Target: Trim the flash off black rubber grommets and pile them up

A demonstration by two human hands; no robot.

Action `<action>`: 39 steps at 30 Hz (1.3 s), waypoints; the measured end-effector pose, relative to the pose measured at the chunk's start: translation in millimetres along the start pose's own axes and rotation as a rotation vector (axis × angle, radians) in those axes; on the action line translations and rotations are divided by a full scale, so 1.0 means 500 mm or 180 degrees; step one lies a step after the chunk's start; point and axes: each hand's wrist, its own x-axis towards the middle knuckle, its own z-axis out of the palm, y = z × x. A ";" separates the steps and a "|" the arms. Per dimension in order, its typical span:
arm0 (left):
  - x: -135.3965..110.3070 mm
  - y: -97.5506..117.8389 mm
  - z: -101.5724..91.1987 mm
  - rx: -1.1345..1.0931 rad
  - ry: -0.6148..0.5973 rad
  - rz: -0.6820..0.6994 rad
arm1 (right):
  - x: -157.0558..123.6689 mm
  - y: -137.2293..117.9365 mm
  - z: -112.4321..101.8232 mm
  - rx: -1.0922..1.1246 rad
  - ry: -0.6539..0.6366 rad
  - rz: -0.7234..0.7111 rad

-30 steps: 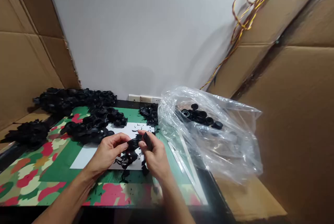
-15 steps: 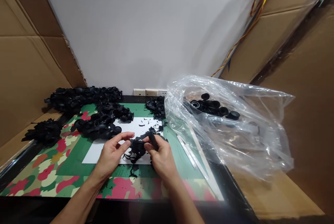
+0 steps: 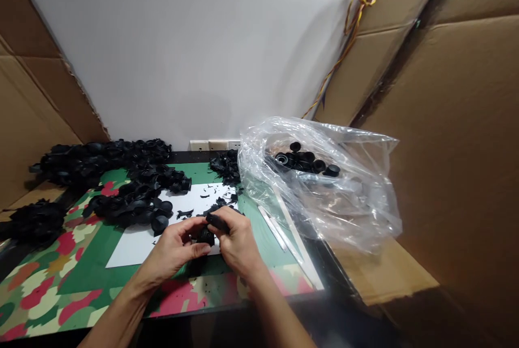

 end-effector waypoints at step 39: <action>-0.002 -0.036 -0.004 -0.0216 0.1322 0.0201 | -0.004 -0.001 0.065 -0.0745 0.0281 0.0553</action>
